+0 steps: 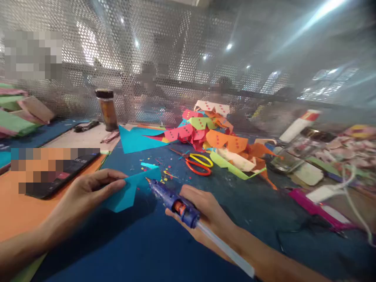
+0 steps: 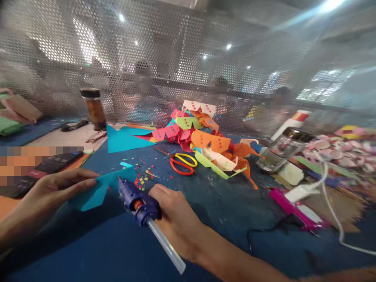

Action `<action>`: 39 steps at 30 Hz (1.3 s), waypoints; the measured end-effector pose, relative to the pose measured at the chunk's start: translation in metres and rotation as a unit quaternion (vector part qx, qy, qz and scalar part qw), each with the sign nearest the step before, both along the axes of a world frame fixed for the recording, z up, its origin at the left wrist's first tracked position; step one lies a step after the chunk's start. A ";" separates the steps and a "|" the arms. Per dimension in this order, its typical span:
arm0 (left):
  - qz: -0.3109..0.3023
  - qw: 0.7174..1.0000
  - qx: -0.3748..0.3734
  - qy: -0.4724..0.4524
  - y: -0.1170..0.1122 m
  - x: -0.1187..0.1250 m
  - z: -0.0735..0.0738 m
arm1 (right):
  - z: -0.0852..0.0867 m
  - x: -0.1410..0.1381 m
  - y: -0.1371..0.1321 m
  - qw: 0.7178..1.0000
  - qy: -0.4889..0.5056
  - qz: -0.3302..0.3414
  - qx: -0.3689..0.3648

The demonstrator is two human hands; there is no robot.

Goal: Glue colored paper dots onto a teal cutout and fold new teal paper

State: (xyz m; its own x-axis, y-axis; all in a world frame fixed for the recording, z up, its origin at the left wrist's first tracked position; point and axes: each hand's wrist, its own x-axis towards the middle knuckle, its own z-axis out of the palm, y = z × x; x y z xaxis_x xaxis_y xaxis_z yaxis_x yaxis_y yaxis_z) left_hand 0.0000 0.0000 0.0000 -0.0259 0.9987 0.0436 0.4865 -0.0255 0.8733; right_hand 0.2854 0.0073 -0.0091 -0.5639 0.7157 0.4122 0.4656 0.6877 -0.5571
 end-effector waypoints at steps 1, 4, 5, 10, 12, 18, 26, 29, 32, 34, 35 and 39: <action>0.002 1.000 0.008 -0.001 0.001 0.001 -0.001 | 0.000 0.001 -0.001 1.000 -0.001 0.000 -0.003; 0.005 1.000 0.020 -0.007 0.002 0.002 -0.002 | 0.001 0.003 -0.003 1.000 0.000 0.002 -0.014; 0.006 1.000 0.022 -0.011 0.002 0.002 -0.003 | 0.002 0.004 -0.004 1.000 0.003 0.003 -0.017; 0.002 1.000 0.004 -0.020 0.002 0.000 -0.005 | 0.002 0.005 -0.003 0.999 0.000 0.004 -0.036; 0.003 1.000 0.001 -0.025 0.002 -0.001 -0.005 | 0.003 0.005 -0.003 1.000 -0.001 0.003 -0.031; 0.017 0.998 -0.021 -0.054 0.001 -0.002 -0.005 | 0.018 -0.001 -0.006 0.998 0.022 -0.002 -0.053; 0.045 0.983 -0.092 -0.151 0.001 -0.001 -0.001 | 0.027 0.000 -0.010 0.976 0.080 -0.085 -0.185; 0.069 0.978 -0.106 -0.165 0.001 0.002 0.006 | 0.024 0.005 -0.006 0.959 0.078 -0.109 -0.251; 0.112 0.971 -0.108 -0.182 0.004 0.003 0.009 | 0.024 0.011 0.003 0.942 0.098 -0.102 -0.304; 0.139 0.964 -0.099 -0.204 0.009 -0.001 0.005 | 0.027 0.015 0.010 0.937 0.110 -0.097 -0.316; 0.134 0.961 -0.106 -0.216 0.011 -0.004 0.001 | 0.028 0.017 0.013 0.938 0.107 -0.092 -0.316; 0.178 0.960 -0.103 -0.191 0.018 -0.017 -0.014 | 0.031 0.023 0.023 0.941 0.077 -0.090 -0.318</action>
